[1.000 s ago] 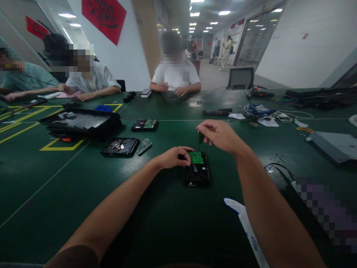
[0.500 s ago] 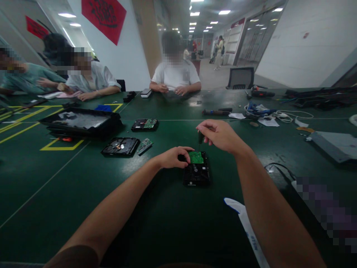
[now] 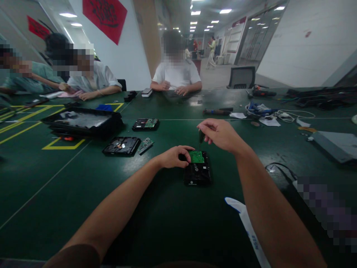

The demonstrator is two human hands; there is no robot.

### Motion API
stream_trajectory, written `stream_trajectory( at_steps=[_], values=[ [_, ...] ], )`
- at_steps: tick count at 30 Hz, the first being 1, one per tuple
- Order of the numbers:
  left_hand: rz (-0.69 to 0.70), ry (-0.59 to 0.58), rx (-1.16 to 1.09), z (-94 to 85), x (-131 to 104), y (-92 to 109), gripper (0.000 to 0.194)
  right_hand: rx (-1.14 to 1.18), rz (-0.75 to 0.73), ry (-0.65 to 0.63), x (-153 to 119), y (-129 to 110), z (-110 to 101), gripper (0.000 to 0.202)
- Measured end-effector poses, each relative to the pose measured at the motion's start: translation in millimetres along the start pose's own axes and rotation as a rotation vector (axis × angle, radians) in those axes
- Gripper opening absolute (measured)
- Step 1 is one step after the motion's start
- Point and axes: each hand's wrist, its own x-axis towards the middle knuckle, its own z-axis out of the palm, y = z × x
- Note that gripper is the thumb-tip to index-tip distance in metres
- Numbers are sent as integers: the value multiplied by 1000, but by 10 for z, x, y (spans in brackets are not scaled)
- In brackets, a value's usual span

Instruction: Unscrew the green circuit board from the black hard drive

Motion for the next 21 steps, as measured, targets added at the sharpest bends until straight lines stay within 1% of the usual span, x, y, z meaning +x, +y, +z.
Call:
stream_trajectory(
  at_steps=[3, 8, 14, 17, 21],
  values=[
    [6, 8, 13, 0, 11, -22, 16, -6, 7, 3, 2, -11, 5, 34],
    [-20, 63, 32, 13, 42, -95, 17, -8, -11, 20, 11, -17, 19, 32],
    [-14, 60, 39, -2, 70, -119, 14, -24, -4, 33, 40, 17, 36, 35],
    [-23, 98, 53, -4, 99, -162, 14, 11, 11, 37, 58, 53, 45, 34],
    [-19, 143, 16, 8, 123, -213, 12, 25, 34, 74, 68, 90, 47, 34]
  ],
)
